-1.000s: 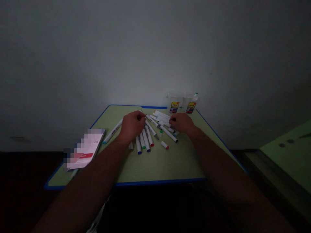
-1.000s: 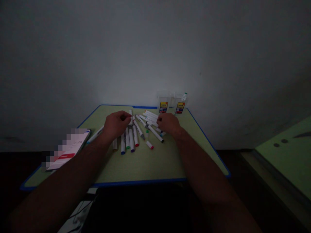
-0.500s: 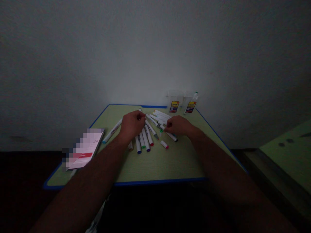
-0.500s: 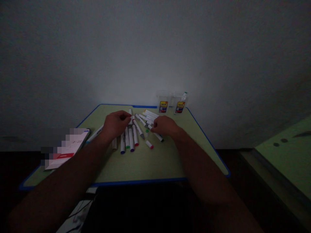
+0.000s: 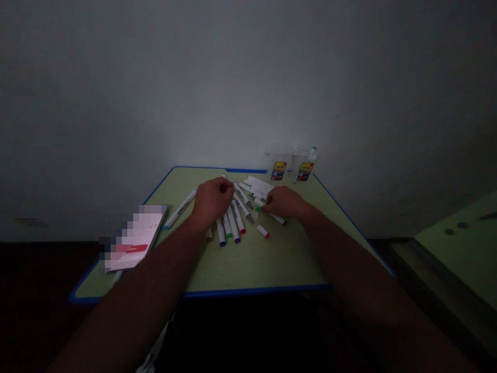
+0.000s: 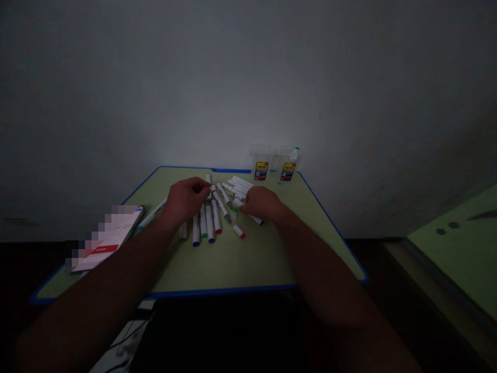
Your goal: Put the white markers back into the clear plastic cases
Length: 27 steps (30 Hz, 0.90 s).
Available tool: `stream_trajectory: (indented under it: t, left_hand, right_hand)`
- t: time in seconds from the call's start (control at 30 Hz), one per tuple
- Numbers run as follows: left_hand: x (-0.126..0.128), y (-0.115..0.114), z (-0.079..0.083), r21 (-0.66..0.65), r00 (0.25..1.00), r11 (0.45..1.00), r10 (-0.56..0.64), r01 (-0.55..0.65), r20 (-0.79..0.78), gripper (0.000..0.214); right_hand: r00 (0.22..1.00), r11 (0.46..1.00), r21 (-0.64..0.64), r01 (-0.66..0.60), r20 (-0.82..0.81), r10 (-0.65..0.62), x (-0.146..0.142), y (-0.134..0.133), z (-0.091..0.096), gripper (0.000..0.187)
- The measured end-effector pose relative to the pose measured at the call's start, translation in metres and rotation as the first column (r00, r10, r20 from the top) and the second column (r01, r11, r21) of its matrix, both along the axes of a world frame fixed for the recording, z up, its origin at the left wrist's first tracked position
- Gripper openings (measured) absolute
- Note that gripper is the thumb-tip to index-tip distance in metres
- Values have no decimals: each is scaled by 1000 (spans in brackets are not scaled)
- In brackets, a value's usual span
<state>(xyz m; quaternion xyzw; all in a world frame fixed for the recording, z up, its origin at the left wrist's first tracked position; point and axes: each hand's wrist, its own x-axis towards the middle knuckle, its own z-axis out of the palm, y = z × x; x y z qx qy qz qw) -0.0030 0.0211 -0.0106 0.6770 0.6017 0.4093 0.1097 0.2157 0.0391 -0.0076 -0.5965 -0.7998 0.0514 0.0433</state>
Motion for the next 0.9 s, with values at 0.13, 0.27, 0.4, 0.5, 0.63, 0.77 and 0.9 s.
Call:
stream_trajectory:
  t: [0.13, 0.27, 0.4, 0.5, 0.63, 0.77, 0.9]
  left_hand:
    - [2, -3, 0, 5, 999, 1000, -14, 13, 43, 17]
    - [9, -9, 4, -37, 982, 995, -90, 98, 165, 18]
    - [16, -17, 10, -84, 914, 970, -184, 228, 363, 22]
    - [21, -23, 14, -91, 833, 935, -257, 343, 490, 28]
    - [22, -26, 13, -96, 788, 891, -336, 443, 516, 34]
    - [22, -25, 12, -118, 794, 885, -336, 450, 507, 34]
    - [24, -26, 14, -137, 770, 872, -329, 470, 546, 34]
  right_hand:
    - [963, 999, 43, 29, -269, -16, 4, 1, 8, 21]
    - [772, 997, 61, 49, -636, 1, 2, -3, 13, 26]
    - [564, 996, 73, 42, -825, 36, -5, -7, 12, 31]
    - [477, 998, 58, 16, -878, 43, -12, -8, 11, 32]
    - [431, 999, 43, -20, -901, 47, -20, -11, 9, 31]
    - [426, 999, 37, -21, -904, 42, -25, -14, 7, 32]
    - [411, 998, 30, -54, -910, 49, -27, -17, 8, 29]
